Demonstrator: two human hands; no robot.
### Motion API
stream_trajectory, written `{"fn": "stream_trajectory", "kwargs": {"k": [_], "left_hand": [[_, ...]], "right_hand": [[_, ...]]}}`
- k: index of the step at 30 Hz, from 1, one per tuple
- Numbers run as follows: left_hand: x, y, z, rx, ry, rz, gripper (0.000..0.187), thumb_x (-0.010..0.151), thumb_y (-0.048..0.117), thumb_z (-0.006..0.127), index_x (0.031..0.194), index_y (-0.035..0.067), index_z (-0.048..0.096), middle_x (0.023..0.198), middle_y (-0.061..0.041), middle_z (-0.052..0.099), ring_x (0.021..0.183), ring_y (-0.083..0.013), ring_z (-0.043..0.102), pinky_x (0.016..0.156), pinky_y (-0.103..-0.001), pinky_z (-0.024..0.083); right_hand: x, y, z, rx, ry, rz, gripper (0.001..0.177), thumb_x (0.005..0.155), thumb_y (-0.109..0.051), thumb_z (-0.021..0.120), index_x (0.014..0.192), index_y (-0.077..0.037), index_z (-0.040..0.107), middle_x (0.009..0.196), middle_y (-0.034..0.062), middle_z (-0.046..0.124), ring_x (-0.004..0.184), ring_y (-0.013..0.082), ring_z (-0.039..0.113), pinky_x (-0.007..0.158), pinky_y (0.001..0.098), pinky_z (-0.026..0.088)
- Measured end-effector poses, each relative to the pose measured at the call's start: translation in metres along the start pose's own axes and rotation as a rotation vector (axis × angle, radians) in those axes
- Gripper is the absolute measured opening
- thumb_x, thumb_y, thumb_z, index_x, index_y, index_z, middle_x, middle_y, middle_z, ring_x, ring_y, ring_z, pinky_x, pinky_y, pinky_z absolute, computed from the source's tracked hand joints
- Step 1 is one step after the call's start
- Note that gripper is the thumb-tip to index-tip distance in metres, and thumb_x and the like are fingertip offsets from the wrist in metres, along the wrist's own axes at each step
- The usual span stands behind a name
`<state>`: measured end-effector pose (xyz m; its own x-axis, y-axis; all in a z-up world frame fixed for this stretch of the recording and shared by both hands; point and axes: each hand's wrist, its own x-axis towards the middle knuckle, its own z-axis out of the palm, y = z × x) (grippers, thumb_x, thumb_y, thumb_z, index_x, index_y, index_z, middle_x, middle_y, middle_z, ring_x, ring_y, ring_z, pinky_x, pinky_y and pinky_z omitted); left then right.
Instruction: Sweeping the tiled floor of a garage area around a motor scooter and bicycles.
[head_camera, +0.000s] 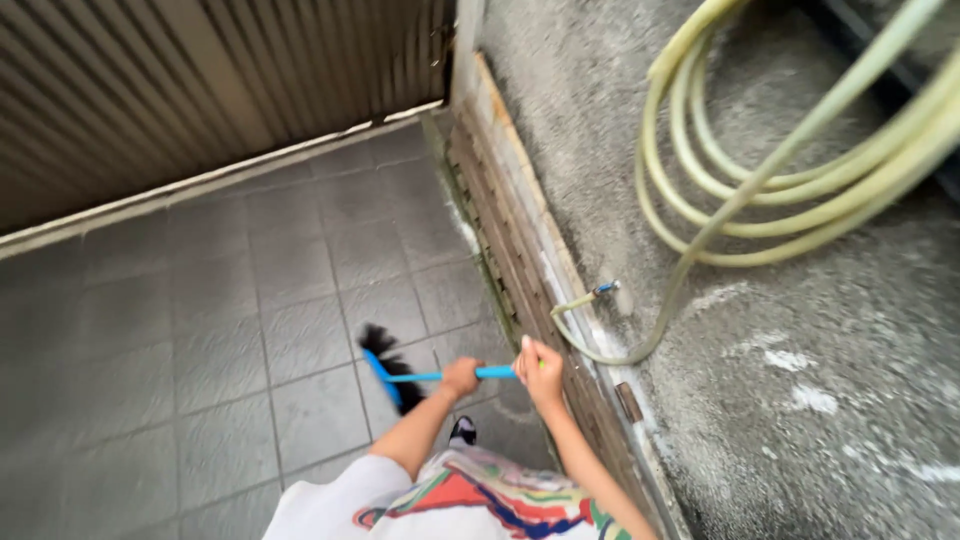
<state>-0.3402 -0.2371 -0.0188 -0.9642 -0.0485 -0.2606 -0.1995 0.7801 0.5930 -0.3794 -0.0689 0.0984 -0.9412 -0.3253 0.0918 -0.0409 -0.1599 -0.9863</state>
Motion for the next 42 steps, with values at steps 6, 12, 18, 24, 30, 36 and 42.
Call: {"fn": "stream_trajectory", "kwargs": {"k": [6,12,18,24,30,36,42], "left_hand": [[-0.015,-0.042,-0.057,0.297,-0.211,-0.239,0.019,0.084,0.026,0.07,0.1,0.025,0.078,0.109,-0.008,0.075,0.107,-0.0299,0.072,0.086,-0.046,0.057],[0.025,-0.047,-0.031,0.29,-0.024,0.056,0.02,0.076,0.018,0.071,0.093,0.022,0.078,0.093,-0.01,0.076,0.091,-0.0342,0.073,0.072,-0.05,0.056],[0.046,0.066,-0.049,0.147,0.082,0.267,0.014,0.083,0.024,0.07,0.096,0.022,0.077,0.088,-0.012,0.075,0.088,-0.0357,0.072,0.072,-0.051,0.055],[0.073,0.092,-0.036,-0.089,-0.028,0.316,0.016,0.084,0.026,0.071,0.098,0.021,0.075,0.092,-0.01,0.076,0.094,-0.0333,0.073,0.076,-0.048,0.056],[0.1,0.056,0.025,-0.107,-0.009,0.306,0.027,0.077,0.021,0.071,0.104,0.023,0.075,0.106,-0.011,0.074,0.105,-0.035,0.068,0.083,-0.05,0.055],[0.086,0.021,0.014,-0.049,-0.034,-0.003,0.023,0.086,0.028,0.067,0.107,0.029,0.076,0.11,-0.008,0.075,0.107,-0.0326,0.07,0.089,-0.049,0.056],[0.043,-0.024,-0.035,0.286,-0.232,-0.148,0.02,0.082,0.02,0.067,0.098,0.023,0.078,0.107,-0.009,0.076,0.104,-0.0308,0.073,0.083,-0.046,0.058]], "right_hand": [[0.025,0.068,0.017,0.202,-0.032,0.157,0.052,0.11,-0.029,0.054,0.062,-0.011,0.043,0.053,-0.0017,0.043,0.049,0.0111,0.048,0.06,0.0326,0.053],[0.036,-0.001,-0.02,0.044,0.184,0.085,0.038,0.102,-0.028,0.057,0.071,-0.007,0.059,0.062,0.0081,0.065,0.053,0.0137,0.056,0.052,0.0312,0.043],[0.01,-0.126,-0.05,-0.087,-0.068,-0.309,0.049,0.113,-0.018,0.051,0.065,-0.007,0.051,0.06,0.0001,0.052,0.054,0.0099,0.05,0.067,0.0312,0.055],[0.019,-0.135,-0.021,-0.59,-0.112,-0.494,0.03,0.097,-0.005,0.063,0.068,0.0,0.055,0.058,0.0062,0.052,0.052,0.0123,0.051,0.05,0.0321,0.039],[0.045,-0.059,-0.033,-0.341,0.013,-0.128,0.044,0.102,-0.01,0.059,0.061,-0.003,0.049,0.05,0.001,0.05,0.045,0.0113,0.045,0.043,0.0318,0.035],[0.067,-0.02,-0.035,-0.031,-0.03,-0.133,0.052,0.11,-0.018,0.049,0.06,-0.009,0.038,0.05,0.0004,0.041,0.044,0.0106,0.042,0.051,0.0304,0.045],[0.061,0.054,-0.025,0.087,-0.01,0.137,0.055,0.109,-0.027,0.049,0.058,-0.008,0.043,0.05,0.0038,0.047,0.047,0.0139,0.048,0.062,0.036,0.053]]}}
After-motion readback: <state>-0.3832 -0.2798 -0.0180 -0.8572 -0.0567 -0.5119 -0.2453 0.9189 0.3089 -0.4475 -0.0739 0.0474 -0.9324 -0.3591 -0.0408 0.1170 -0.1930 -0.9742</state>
